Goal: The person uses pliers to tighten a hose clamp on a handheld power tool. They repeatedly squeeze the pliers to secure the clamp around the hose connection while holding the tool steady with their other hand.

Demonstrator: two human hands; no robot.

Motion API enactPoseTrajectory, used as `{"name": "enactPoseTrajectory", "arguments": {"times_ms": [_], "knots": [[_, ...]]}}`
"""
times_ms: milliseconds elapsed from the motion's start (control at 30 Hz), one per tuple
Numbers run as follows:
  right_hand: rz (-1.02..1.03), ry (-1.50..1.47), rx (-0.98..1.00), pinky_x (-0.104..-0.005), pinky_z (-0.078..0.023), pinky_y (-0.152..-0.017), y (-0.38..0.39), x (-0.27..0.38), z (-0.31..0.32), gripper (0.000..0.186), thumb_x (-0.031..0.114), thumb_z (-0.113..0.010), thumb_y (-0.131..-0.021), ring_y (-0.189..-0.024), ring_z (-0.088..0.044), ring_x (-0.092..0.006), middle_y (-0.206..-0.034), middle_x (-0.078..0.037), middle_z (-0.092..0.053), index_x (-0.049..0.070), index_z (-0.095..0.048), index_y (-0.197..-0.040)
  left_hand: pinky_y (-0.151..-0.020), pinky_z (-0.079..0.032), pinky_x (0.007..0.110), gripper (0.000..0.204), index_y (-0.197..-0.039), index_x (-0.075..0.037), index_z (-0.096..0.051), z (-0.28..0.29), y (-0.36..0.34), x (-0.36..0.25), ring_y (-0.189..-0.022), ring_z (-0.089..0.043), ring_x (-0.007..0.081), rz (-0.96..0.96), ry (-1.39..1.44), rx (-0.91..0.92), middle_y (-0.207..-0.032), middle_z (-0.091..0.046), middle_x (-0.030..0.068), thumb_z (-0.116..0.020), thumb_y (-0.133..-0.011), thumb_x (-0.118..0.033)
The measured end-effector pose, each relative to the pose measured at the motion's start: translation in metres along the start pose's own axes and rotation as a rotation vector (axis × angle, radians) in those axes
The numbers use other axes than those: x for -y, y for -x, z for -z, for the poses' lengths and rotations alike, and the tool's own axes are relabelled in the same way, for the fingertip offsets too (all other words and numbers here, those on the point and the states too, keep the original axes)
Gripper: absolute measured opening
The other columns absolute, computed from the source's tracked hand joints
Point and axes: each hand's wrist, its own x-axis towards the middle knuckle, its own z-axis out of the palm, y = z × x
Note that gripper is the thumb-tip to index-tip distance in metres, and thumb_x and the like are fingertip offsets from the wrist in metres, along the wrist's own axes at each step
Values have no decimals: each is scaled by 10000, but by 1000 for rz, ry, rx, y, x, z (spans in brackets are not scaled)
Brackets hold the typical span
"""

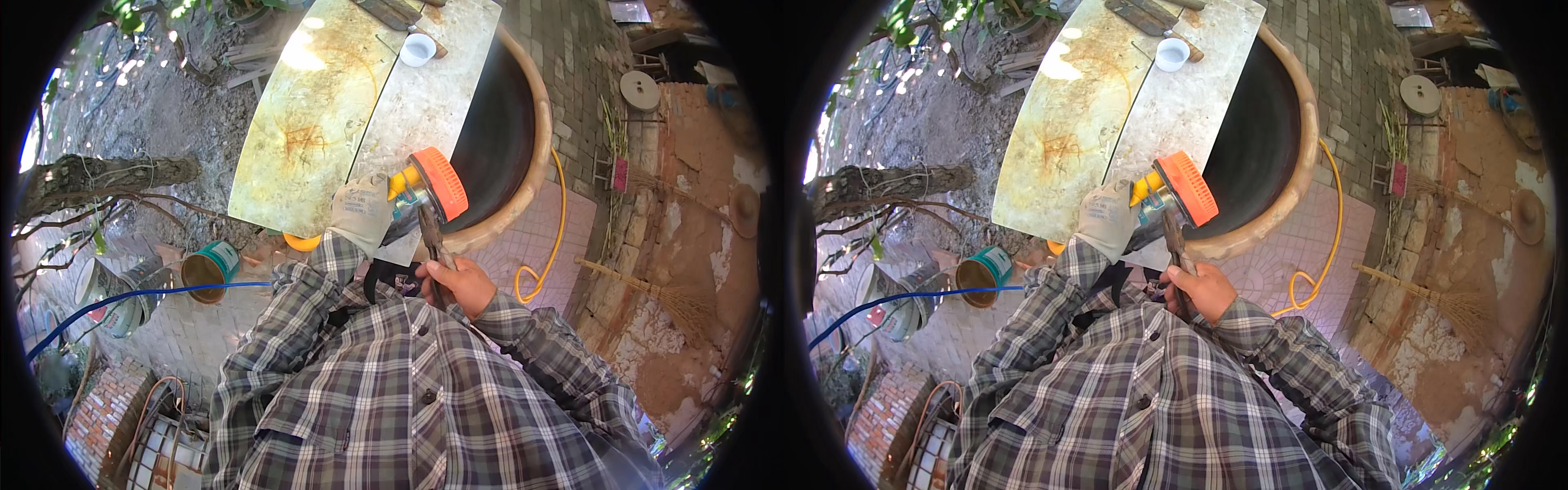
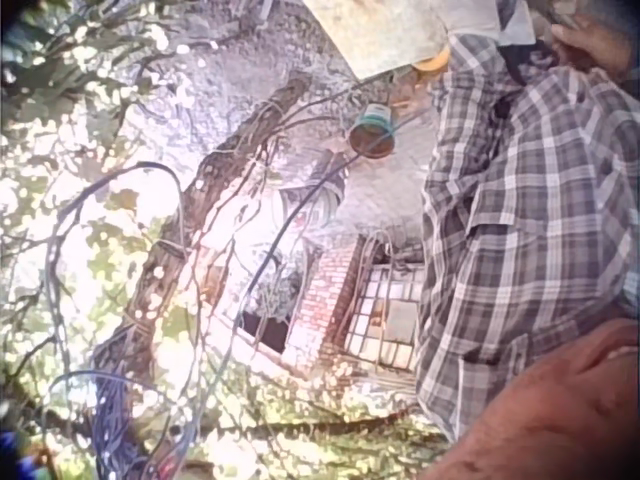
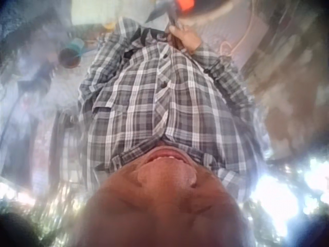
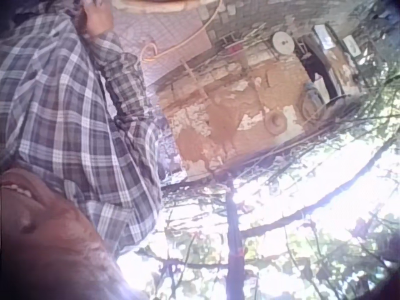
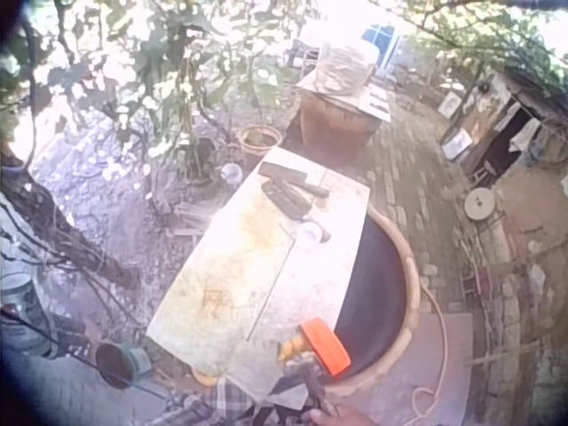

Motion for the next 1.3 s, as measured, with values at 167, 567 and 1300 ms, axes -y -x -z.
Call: {"name": "enactPoseTrajectory", "arguments": {"times_ms": [167, 567, 1300], "knots": [[191, 283, 17, -324, -547, -663, -9, 1, 0, 395, 311, -513, -984, -828, -677, -227, -960, -144, -661, -23, -561, -1188, -706, -496, 454, 268, -976, -34, -604, 7, -2, 2, -809, -644, 355, 13, 106, 98, -859, -647, 177, -672, -830, -249], [147, -721, 574, -331, -570, -760, -29, -21, -22, 446, 293, -421, -1033, -994, -648, -244, -1116, -152, -626, -40, -473, -1325, -756, -495, 447, 359, -961, -33, -621, 13, -11, -3, -887, -647, 379, 233, 233, 293, -904, -666, 208, -659, -806, -355], [146, -982, 719, -302, -525, -746, -27, -26, -28, 445, 289, -423, -1028, -1008, -609, -232, -1144, -114, -600, -31, -462, -1335, -815, -498, 452, 401, -1092, -60, -622, 11, -3, -11, -946, -645, 372, 140, 140, 329, -996, -669, 202, -633, -828, -361]]}}
